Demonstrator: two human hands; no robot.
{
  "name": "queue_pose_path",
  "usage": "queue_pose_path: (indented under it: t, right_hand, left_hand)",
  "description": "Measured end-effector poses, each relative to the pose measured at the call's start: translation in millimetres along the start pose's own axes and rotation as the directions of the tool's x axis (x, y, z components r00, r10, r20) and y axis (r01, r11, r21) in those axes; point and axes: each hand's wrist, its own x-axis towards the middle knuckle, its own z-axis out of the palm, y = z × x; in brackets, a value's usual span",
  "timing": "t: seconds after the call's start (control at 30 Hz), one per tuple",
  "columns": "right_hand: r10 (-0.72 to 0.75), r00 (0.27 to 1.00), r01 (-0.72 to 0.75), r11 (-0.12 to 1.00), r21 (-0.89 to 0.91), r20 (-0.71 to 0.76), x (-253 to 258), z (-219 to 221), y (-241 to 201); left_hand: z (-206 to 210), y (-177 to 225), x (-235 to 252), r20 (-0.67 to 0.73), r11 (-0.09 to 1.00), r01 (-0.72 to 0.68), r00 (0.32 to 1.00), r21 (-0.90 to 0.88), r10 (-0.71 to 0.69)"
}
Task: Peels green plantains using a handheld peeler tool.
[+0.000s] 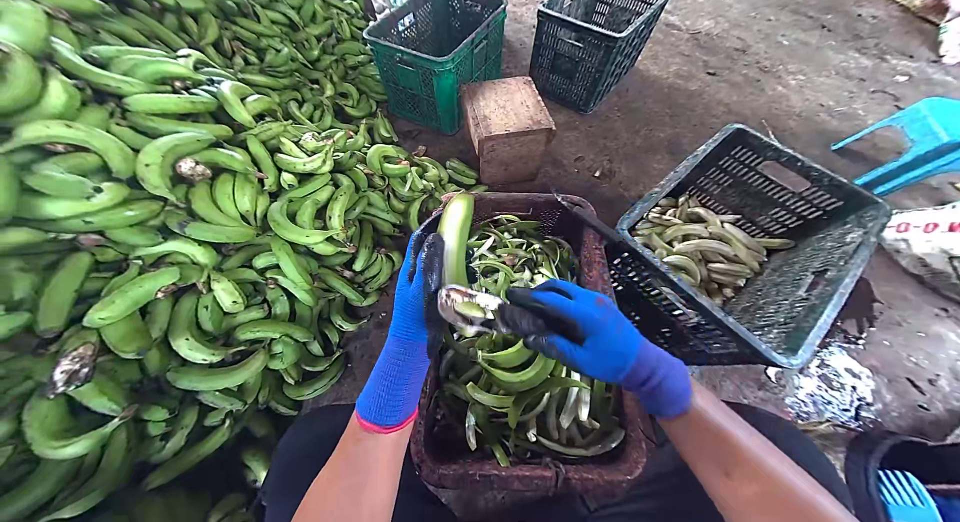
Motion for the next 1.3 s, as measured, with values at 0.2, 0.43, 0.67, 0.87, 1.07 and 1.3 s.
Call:
queue_pose_path:
  t: [0.2,0.43,0.67,0.87,1.07,1.3]
  right_hand:
    - [0.063,0.944,-0.173,0.930,-0.324,-0.325,27.2,-37.0,12.8]
    - [0.015,1.000,-0.016,0.999,-0.047,-0.025,3.8,-14.1,6.9]
    - [0.099,0.953,-0.183,0.941,-0.284,-0.285,33.7,-48.5,26.4]
    - [0.020,0.990,-0.037,0.992,-0.123,-0.138,10.4,-13.6,8.2]
    - [-0.078,0.987,0.049,0.977,-0.208,-0.138,23.7,-12.5,6.2]
    - [0.047,0.973,-0.097,0.972,-0.215,-0.227,32.0,-37.3,17.9]
  left_hand:
    - [12.2,5.4,-24.2,0.233,0.978,-0.004,0.971,0.211,-0.046]
    - [3.4,-8.7,1.9,-0.039,1.000,-0.022,0.999,-0.007,0.022]
    - [11.0,-3.7,-19.6,0.288,0.989,0.076,0.951,0.123,-0.109]
    - [5.7,-15.7,2.0,0.051,0.971,0.067,0.997,-0.228,-0.057]
    - [14.6,-4.1,-6.4,-0.012,0.992,-0.075,0.997,-0.101,0.074]
    - [15.9,-4.5,-14.1,0.312,0.972,0.087,0.938,0.218,-0.154]
